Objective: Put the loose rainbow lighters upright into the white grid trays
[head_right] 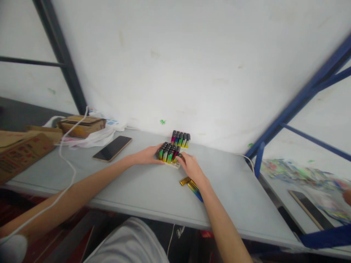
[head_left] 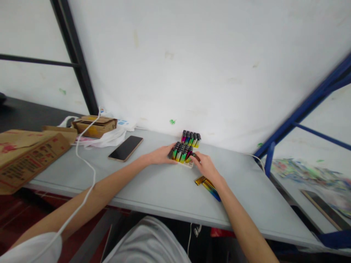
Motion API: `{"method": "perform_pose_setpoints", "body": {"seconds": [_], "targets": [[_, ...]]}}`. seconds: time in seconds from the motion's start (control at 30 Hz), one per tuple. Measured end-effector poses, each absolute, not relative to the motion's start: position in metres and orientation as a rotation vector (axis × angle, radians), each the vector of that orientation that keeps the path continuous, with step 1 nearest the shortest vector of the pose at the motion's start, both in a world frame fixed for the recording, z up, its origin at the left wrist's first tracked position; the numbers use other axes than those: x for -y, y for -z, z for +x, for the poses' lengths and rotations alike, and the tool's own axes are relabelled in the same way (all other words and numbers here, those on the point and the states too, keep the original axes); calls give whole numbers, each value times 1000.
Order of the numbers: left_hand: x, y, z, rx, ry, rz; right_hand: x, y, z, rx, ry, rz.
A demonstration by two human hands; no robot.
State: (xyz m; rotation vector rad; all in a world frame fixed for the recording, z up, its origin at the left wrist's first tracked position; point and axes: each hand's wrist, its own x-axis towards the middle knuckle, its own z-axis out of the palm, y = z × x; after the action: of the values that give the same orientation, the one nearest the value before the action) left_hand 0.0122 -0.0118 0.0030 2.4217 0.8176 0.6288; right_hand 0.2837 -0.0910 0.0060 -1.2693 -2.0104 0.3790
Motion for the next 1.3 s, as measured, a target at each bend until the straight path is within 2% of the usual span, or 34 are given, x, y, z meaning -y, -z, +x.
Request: {"method": "perform_pose_setpoints", "body": {"seconds": [0.27, 0.57, 0.73, 0.97, 1.3], "targets": [[10, -2, 12, -838, -606, 2430, 87, -14, 275, 2147, -75, -1457], [6, 5, 12, -785, -648, 2413, 129, -53, 327, 2170, -455, -1353], [3, 8, 12, -798, -642, 2432, 148, -42, 336, 2357, -677, -1312], [6, 5, 13, -734, -659, 2430, 139, -34, 308, 2354, -470, -1282], [12, -1, 14, -745, -652, 2398, 102, -55, 305, 1982, -493, -1331]]}}
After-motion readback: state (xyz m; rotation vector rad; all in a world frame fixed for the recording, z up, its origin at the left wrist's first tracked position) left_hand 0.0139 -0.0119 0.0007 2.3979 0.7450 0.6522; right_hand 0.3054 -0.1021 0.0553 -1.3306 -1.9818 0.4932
